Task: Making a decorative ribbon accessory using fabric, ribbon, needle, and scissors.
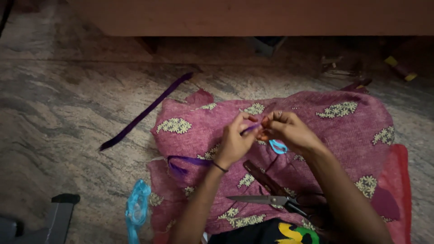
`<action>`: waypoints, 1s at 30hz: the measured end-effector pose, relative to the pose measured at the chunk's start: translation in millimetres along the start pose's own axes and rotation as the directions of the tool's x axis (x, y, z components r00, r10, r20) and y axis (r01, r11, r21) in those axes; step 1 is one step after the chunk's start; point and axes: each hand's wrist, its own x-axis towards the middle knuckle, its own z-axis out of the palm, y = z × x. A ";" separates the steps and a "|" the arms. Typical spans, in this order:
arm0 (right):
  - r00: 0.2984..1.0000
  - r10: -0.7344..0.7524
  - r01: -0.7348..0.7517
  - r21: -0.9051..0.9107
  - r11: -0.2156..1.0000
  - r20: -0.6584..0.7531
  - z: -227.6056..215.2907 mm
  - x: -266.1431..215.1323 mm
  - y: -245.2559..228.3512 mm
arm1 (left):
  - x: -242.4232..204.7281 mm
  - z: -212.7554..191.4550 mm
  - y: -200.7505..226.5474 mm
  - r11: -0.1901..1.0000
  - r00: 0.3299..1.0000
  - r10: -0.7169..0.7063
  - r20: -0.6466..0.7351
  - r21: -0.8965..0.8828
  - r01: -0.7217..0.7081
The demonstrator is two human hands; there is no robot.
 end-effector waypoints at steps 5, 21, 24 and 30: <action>0.998 -0.058 0.058 0.008 0.998 -0.027 22.5 -17.6 -22.0 | 2.2 11.2 -43.0 0.972 0.998 0.002 -0.065 -0.233 -0.017; 0.976 -0.176 0.153 -0.174 0.973 -0.129 25.1 -22.4 -20.3 | 6.4 6.6 12.2 0.991 0.996 0.014 -0.085 -0.130 -0.024; 0.984 -0.159 0.148 -0.126 0.981 -0.085 18.7 -20.5 -12.4 | 4.6 -0.5 18.3 0.996 0.998 -0.027 -0.065 0.088 0.033; 0.987 -0.161 0.160 -0.072 0.985 -0.018 12.7 -16.9 -7.9 | 0.4 -5.6 26.3 0.966 0.979 0.200 -0.030 0.171 -0.192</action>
